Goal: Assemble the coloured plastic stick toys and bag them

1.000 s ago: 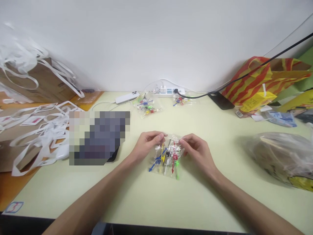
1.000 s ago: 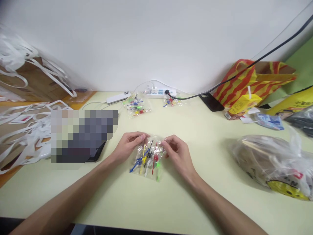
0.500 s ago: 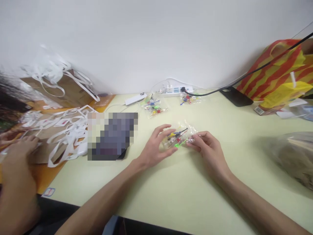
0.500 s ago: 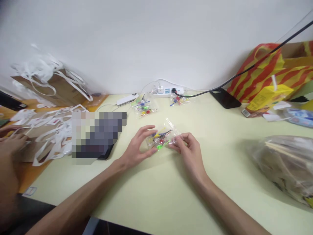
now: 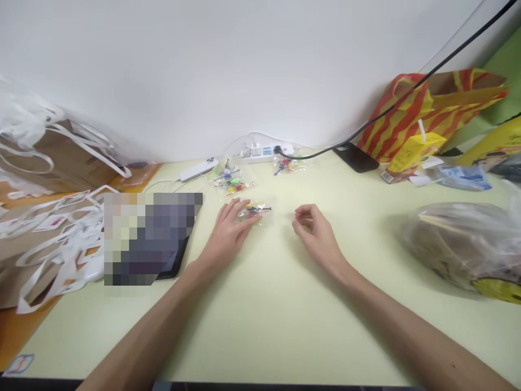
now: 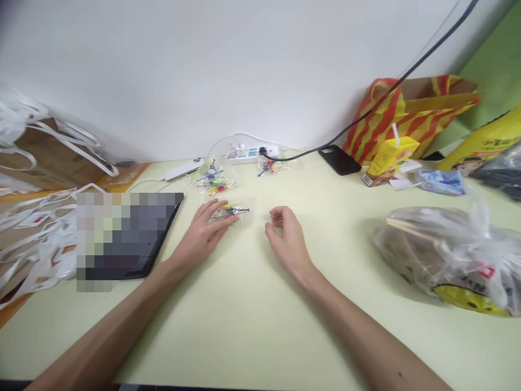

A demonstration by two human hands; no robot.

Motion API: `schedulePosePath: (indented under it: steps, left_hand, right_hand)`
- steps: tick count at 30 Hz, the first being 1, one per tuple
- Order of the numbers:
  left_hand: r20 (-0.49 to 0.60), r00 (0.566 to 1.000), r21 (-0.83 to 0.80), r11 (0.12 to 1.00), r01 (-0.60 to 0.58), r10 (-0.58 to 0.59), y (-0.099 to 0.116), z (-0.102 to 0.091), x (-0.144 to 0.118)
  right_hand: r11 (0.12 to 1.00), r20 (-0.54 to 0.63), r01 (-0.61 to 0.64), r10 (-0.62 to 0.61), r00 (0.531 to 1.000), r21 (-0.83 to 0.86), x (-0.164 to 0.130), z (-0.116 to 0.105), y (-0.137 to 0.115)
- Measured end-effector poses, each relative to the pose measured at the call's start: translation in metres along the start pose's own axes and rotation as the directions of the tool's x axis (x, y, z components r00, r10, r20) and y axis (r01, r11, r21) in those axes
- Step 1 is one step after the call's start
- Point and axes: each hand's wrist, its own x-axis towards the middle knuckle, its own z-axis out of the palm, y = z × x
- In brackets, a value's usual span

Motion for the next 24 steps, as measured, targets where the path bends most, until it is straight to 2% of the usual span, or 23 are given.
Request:
schedulePosePath:
  steps: [3,7,10,13,15,19,24]
  left_hand:
    - [-0.018,0.999,0.064,0.997,0.050,-0.049,-0.008,0.002,0.004]
    - [-0.013,0.993,0.069,0.990,0.121,-0.121,-0.013,0.006,0.007]
    - [-0.048,0.985,0.054,0.984,0.170,-0.168,-0.013,0.006,0.009]
    - [-0.073,0.979,0.060,0.979,0.197,-0.193,-0.011,0.005,0.011]
    - [-0.083,0.975,0.060,0.976,0.210,-0.205,-0.011,0.004,0.012]
    - [-0.117,0.973,0.065,0.976,0.206,-0.198,-0.009,0.003,0.012]
    - [-0.170,0.963,0.099,0.968,0.229,-0.210,-0.006,0.004,0.004]
  right_hand:
    - [0.959,0.011,0.121,-0.122,0.992,-0.255,0.017,-0.005,0.014]
    - [0.826,0.045,0.177,-0.181,0.982,-0.535,0.047,-0.010,0.028]
    - [0.762,0.038,0.171,-0.189,0.981,-0.625,0.071,-0.009,0.035]
    - [0.629,0.012,0.090,-0.127,0.992,-0.772,0.096,-0.006,0.038]
    - [0.558,0.008,0.058,-0.092,0.996,-0.828,0.110,-0.004,0.039]
    - [0.457,0.123,0.145,-0.077,0.989,-0.878,0.125,0.000,0.041]
    - [0.432,0.178,0.188,-0.065,0.982,-0.882,0.123,0.001,0.040]
